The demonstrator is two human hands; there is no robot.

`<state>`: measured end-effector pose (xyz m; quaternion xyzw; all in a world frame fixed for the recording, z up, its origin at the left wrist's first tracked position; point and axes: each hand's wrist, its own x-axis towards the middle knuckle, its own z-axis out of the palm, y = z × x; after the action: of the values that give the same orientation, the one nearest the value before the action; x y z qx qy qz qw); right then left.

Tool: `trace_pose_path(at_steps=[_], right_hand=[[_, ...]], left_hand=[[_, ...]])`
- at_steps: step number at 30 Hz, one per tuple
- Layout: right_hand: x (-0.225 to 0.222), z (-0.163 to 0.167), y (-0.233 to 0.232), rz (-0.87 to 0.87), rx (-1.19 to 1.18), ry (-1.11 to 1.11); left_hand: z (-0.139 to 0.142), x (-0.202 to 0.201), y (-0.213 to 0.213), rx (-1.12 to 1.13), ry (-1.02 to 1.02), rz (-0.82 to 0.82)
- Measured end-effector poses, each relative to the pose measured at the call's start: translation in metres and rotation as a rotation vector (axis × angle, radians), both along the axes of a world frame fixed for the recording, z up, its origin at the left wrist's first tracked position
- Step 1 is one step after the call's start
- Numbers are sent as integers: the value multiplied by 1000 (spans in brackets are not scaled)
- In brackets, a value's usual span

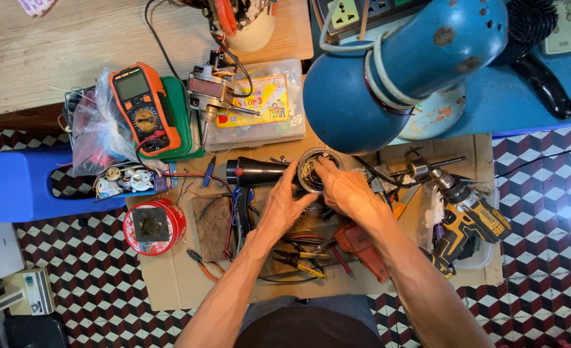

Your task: The person disassembles a black hair dryer, removes the outer casing, and uses a cordless drill to remove screws from the internal housing. They then manipulate internal wires and components with their hands and a screwdriver while the device remains open on the workbench.

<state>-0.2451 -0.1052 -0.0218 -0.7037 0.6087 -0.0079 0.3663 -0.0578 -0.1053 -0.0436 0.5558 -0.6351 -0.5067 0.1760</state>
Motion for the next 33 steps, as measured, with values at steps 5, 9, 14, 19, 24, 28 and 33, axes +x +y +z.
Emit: trace_pose_path(at_steps=[5, 9, 14, 19, 24, 28, 33], right_hand=[[5, -41, -31, 213, 149, 289], [5, -66, -28, 381, 113, 345], [1, -54, -28, 415, 220, 366], [0, -20, -8, 291, 13, 266], [7, -35, -12, 199, 4, 415], [13, -62, -25, 256, 109, 485], [14, -71, -32, 395, 327, 509]], left_hand=[[-7, -6, -3, -216, -51, -52], [-17, -10, -12, -161, -28, 53], [-30, -17, -15, 323, 190, 293], [-44, -18, -10, 260, 265, 301], [-58, -13, -12, 417, 396, 302], [-63, -18, -13, 491, 424, 332], [-61, -23, -9, 519, 437, 395]])
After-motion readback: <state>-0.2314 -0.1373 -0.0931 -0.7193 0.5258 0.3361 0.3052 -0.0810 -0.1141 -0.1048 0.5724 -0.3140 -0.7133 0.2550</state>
